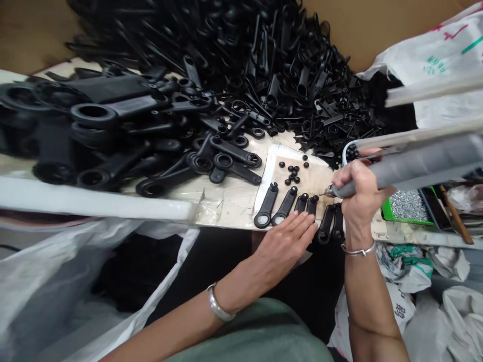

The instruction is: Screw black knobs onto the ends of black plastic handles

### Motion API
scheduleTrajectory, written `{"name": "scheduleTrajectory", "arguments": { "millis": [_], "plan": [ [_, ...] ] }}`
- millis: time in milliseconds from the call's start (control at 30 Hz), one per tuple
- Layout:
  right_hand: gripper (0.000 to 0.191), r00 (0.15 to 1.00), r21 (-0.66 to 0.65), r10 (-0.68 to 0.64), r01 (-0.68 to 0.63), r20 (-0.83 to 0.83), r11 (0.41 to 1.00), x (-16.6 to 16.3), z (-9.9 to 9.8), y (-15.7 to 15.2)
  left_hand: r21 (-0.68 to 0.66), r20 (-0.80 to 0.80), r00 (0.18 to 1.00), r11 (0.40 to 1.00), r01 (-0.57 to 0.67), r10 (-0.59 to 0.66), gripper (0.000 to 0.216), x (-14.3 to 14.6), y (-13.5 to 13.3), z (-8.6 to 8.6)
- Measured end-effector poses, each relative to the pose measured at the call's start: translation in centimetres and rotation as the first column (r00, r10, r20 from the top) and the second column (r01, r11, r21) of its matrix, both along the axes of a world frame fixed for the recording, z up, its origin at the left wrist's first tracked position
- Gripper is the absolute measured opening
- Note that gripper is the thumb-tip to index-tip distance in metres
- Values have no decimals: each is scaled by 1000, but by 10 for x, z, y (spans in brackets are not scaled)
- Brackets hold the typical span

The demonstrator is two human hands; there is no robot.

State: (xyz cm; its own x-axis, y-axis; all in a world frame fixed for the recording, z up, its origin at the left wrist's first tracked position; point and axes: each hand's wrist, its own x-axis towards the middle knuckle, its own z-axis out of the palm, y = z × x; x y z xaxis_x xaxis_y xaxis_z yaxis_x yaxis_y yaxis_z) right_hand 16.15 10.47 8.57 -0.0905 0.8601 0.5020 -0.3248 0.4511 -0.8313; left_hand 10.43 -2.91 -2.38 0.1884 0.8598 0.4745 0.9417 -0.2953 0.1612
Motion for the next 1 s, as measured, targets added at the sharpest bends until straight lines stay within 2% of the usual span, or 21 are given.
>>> {"name": "scheduleTrajectory", "arguments": {
  "millis": [100, 167, 233, 267, 333, 400, 567, 700, 767, 833, 933, 1000],
  "plan": [
    [8, 998, 30, -5, 7, -56, 1000, -4, 8, -8, 3, 4, 1000, 1000, -4, 4, 36, 0, 1, -1],
    [15, 998, 9, 4, -4, -57, 1000, -8, 7, -10, 14, 8, 1000, 1000, -10, 10, 35, 0, 2, -1],
    [6, 999, -22, 8, -9, -45, 1000, -12, 1, -10, 26, 9, 1000, 1000, -15, 15, 35, 0, 2, -1],
    [7, 999, -34, 8, -9, -36, 999, -14, -3, -9, 32, 8, 1000, 999, -13, 12, 34, 0, 2, -2],
    [24, 1000, -53, 13, -13, -7, 999, -17, -8, -8, 40, 6, 1000, 999, 1, -1, 36, -1, 2, -4],
    [29, 1000, -39, 7, -7, -3, 999, -19, -10, -8, 36, 7, 1000, 999, 13, -13, 37, -1, 2, -6],
    [27, 999, -3, 30, -30, 31, 1000, -22, -10, -10, 1, 25, 999, 1000, 21, -21, 39, 0, 2, -11],
    [7, 999, 1, 29, -29, -16, 1000, -22, -11, -11, -3, 37, 999, 999, 39, -39, 41, -1, 2, -12],
    [13, 999, -5, 34, -35, -25, 999, -21, -13, -10, -2, 35, 999, 999, 42, -41, 41, -2, 2, -12],
    [8, 999, 2, 40, -40, -3, 999, -19, -15, -9, 4, 34, 999, 999, 34, -34, 40, -1, 2, -11],
    [28, 999, 22, 40, -41, 34, 999, -18, -17, -8, 13, 29, 999, 1000, 23, -24, 39, -1, 2, -9],
    [28, 999, 34, 24, -25, 33, 999, -18, -16, -9, 9, 20, 1000, 1000, 20, -20, 39, 0, 2, -8]
  ]
}}
